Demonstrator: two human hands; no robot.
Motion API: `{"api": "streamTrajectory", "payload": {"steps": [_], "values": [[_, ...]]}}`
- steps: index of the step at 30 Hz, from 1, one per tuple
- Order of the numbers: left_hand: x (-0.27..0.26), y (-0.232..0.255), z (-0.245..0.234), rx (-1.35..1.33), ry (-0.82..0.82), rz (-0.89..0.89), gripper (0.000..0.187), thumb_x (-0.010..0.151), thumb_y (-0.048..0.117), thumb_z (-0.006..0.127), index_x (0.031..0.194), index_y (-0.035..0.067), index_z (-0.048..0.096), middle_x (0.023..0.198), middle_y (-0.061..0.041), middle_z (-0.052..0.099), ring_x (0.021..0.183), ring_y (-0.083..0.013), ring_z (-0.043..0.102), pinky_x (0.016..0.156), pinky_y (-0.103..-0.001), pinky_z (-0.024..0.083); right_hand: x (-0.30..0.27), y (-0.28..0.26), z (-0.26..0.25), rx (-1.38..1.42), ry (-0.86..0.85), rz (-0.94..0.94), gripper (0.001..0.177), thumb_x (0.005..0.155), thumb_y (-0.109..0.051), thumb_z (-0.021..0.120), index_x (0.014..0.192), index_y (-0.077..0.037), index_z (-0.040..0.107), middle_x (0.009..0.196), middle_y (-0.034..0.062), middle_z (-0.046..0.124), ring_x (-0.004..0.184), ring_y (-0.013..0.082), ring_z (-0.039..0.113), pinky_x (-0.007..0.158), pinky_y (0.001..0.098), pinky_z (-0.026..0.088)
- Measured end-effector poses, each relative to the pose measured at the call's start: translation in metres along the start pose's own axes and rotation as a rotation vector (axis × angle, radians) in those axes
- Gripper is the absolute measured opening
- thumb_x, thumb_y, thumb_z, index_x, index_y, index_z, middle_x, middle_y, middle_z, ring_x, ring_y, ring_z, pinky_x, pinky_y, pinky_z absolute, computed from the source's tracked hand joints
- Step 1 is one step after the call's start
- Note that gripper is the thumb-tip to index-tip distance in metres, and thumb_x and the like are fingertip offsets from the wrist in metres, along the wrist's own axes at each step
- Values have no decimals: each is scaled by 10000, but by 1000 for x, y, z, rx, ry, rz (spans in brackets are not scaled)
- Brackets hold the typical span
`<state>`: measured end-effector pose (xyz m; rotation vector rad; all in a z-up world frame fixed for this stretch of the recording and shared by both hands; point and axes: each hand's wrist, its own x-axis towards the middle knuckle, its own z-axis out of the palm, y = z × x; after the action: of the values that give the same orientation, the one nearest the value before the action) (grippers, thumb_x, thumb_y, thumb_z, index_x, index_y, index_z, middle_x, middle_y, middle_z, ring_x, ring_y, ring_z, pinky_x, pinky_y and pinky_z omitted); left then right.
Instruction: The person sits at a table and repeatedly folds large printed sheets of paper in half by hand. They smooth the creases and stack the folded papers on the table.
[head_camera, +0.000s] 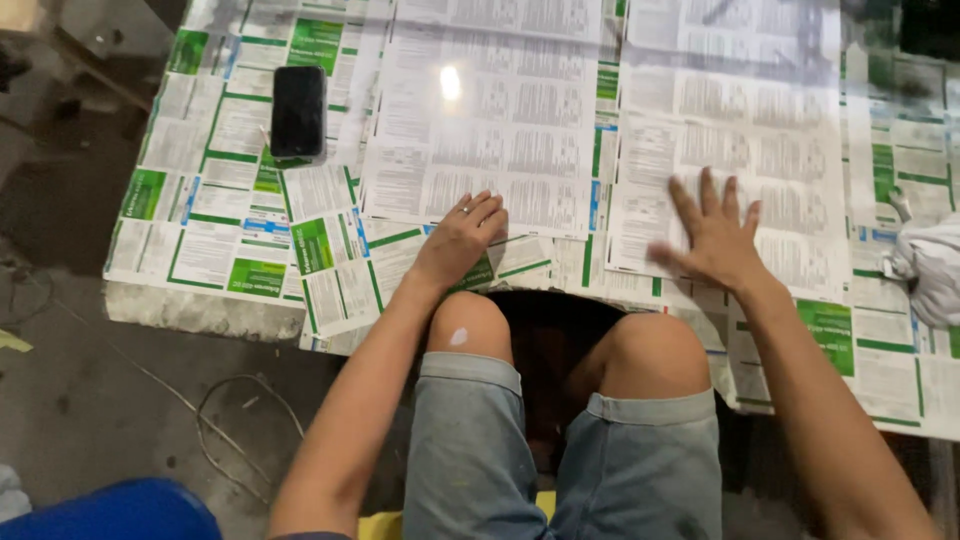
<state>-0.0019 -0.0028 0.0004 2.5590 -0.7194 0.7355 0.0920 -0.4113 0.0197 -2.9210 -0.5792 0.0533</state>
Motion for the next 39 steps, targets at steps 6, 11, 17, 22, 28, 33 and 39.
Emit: {"api": "streamTrajectory", "payload": {"steps": [6, 11, 17, 22, 28, 33, 39], "values": [[13, -13, 20, 278, -202, 186, 225, 899, 31, 596, 1102, -57, 637, 1050, -231, 702, 1005, -381, 731, 931, -377, 609, -39, -10, -33, -204, 90, -372, 969, 752, -750, 602, 1572, -279, 390, 1628, 149, 380, 1484, 435, 339, 1148, 697, 222], [22, -9, 15, 456, -226, 271, 228, 856, 65, 600, 1046, -54, 644, 983, -266, 721, 863, -330, 766, 615, -336, 617, -36, -6, -43, -424, 92, -506, 641, 882, -492, 639, 1465, -251, 522, 1487, 70, 578, 1362, 272, 550, 1154, 514, 372], [29, 8, -6, 223, -263, 51, 374, 823, 204, 738, 1102, -32, 655, 1032, -229, 713, 906, -335, 737, 740, -396, 590, -44, -18, -64, -242, 42, -373, 151, 982, -253, 671, 1101, -167, 709, 919, 36, 749, 905, 247, 731, 986, 398, 540], [21, 23, -23, 82, -412, -283, 600, 802, 423, 838, 1220, 39, 643, 1240, -166, 648, 1216, -335, 634, 1007, -451, 515, -57, -42, -92, -91, 99, -99, 108, 951, -217, 699, 1019, -143, 738, 799, 50, 742, 740, 265, 709, 835, 409, 537], [-6, 12, -43, 47, -208, -44, 980, 597, 584, 854, 1350, 34, 555, 1440, -293, 468, 1359, -460, 429, 1044, -610, 390, -76, -27, -40, -126, 942, -185, 95, 1135, -128, 652, 1186, -61, 697, 1183, 107, 778, 1016, 286, 662, 1021, 458, 443], [-14, 5, -44, -20, -340, -50, 740, 717, 438, 852, 1310, 86, 583, 1423, -164, 582, 1317, -380, 551, 987, -469, 491, -91, -46, -9, 156, 604, -141, 176, 995, -9, 624, 1164, -57, 636, 1286, 136, 720, 1240, 311, 667, 1133, 488, 407], [-10, 14, -54, -101, -183, -157, 714, 645, 285, 899, 1281, 73, 653, 1217, -94, 679, 1082, -337, 626, 920, -452, 522, -88, -40, -3, 190, 614, -85, 210, 970, 35, 624, 1154, -63, 646, 1255, 105, 734, 1209, 310, 655, 1052, 460, 451]]}}
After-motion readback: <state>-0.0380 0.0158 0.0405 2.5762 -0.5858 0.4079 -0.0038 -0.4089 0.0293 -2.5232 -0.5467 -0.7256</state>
